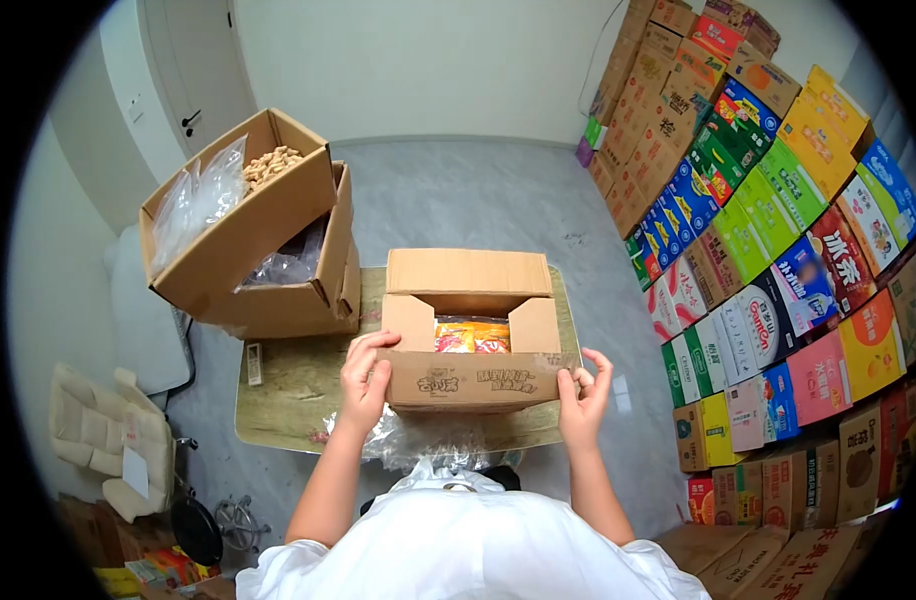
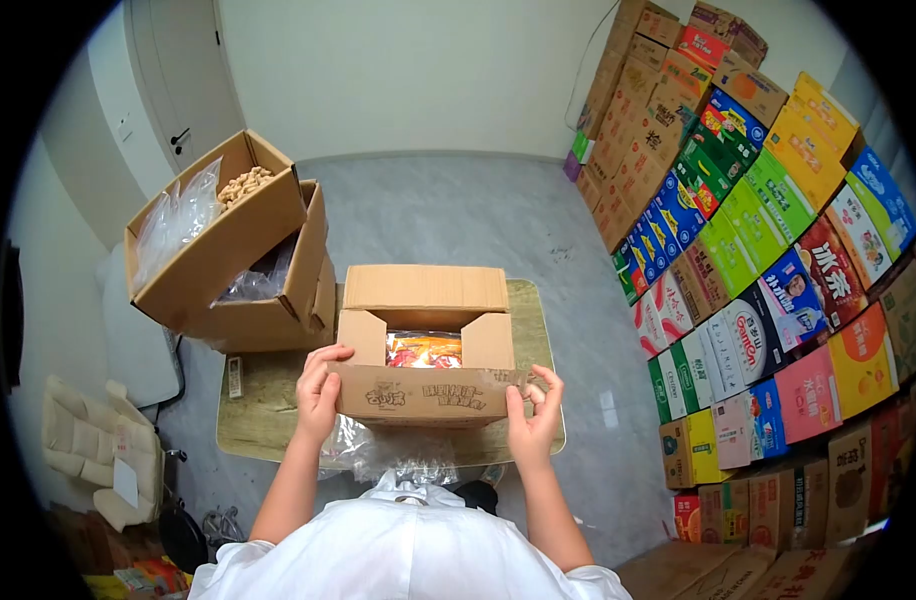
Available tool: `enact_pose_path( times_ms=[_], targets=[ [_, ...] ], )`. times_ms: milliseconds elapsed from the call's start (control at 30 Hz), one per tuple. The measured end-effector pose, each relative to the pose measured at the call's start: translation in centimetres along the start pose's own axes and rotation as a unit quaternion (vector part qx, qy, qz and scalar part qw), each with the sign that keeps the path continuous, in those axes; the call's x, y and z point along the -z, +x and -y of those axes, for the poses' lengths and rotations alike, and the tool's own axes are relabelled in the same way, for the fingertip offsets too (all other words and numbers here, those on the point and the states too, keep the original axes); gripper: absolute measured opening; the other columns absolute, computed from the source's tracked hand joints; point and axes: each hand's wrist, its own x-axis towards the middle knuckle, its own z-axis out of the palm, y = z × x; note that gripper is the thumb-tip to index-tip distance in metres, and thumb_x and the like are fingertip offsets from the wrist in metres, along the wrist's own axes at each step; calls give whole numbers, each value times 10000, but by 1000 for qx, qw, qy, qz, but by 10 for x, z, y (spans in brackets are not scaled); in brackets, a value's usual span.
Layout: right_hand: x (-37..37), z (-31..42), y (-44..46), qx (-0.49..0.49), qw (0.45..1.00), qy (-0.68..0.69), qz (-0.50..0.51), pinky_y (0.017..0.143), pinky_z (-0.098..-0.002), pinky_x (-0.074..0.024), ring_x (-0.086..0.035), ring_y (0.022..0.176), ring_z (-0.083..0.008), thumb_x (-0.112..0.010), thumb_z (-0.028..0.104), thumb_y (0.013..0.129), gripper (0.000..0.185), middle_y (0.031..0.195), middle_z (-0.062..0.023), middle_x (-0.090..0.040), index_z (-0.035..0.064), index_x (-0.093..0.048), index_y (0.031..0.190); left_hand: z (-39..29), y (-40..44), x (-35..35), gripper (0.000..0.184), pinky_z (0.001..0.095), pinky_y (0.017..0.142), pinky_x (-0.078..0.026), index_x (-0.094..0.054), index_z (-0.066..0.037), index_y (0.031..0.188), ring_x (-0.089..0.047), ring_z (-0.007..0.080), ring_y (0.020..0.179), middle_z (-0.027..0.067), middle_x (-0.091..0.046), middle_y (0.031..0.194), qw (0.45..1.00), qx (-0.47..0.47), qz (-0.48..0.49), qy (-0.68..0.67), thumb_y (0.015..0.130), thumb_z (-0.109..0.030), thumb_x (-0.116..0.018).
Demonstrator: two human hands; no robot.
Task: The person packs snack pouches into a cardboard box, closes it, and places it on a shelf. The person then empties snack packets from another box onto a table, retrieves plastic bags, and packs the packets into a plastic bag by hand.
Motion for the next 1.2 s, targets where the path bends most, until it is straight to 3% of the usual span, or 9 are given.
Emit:
enact_pose_path(
  times_ms=[133,233,333,500,533,633,833,1000,1200],
  targets=[
    [-3,0,11,91,990,-103,-25,703,-226,-434,-498,777,-103,-627,-17,805,456,903,-47,-509,17,-414,1207,-12,4,-9,275,378,940,-403,-600,-28,1095,-507,285,1119,129,-597,1127,984,116,-61,-124,830,-26,-529],
    [-1,-9,19,64,994,-92,-10,718,-223,-411,-449,798,-68,-623,-46,766,455,956,-18,-485,41,-445,1176,-1,7,-2,305,376,949,-402,-626,-32,1079,-502,278,1134,138,-584,1152,999,25,6,38,800,34,-522],
    [1,-12,25,2,998,-62,27,780,-242,-420,-475,849,-95,-614,-56,753,442,1024,-39,-490,34,-468,1161,5,3,-4,302,380,1000,-367,-677,-18,993,-427,289,1237,158,-460,1324,998,48,28,25,783,67,-478],
    [3,-27,68,-97,984,113,99,975,-322,-385,-443,1209,-221,-626,31,771,592,1291,-143,-477,-19,-390,1312,18,0,-8,326,373,1060,-310,-701,-16,939,-307,308,1348,188,-276,1465,995,69,9,-74,755,60,-442],
    [1,-29,84,-123,973,142,135,1034,-350,-339,-390,1288,-238,-599,169,864,605,1373,-156,-432,-30,-331,1368,18,0,-8,324,378,1073,-291,-702,-14,933,-294,311,1356,199,-256,1472,994,76,10,-83,749,40,-441],
    [-12,-25,124,-205,954,175,128,984,-324,-373,-438,1221,-196,-535,316,935,565,1292,-133,-500,-20,-353,1351,11,1,-12,311,397,1086,-268,-702,-11,921,-282,321,1363,216,-244,1475,991,90,2,-102,738,-8,-450],
    [-31,-2,148,-114,939,271,177,893,-333,-394,-543,983,-153,-457,397,972,457,1058,-67,-618,11,-511,1210,16,-1,-18,296,442,1078,-252,-697,-11,903,-295,344,1343,230,-289,1447,997,42,-36,-48,799,-188,-484],
    [-28,9,123,-67,983,43,163,849,-289,-432,-590,821,-161,-590,235,908,278,855,-59,-646,5,-657,767,19,-1,-22,402,445,1064,-249,-693,-17,873,-329,338,1302,224,-342,1390,996,63,-60,-34,889,-345,-461],
    [-24,18,87,161,935,-279,149,930,-391,-414,-604,893,-230,-693,162,780,163,898,-90,-642,6,-645,782,11,5,-21,158,443,1065,-255,-678,-17,816,-348,347,1295,216,-351,1398,996,66,-55,-2,795,-150,-595]
  ],
)
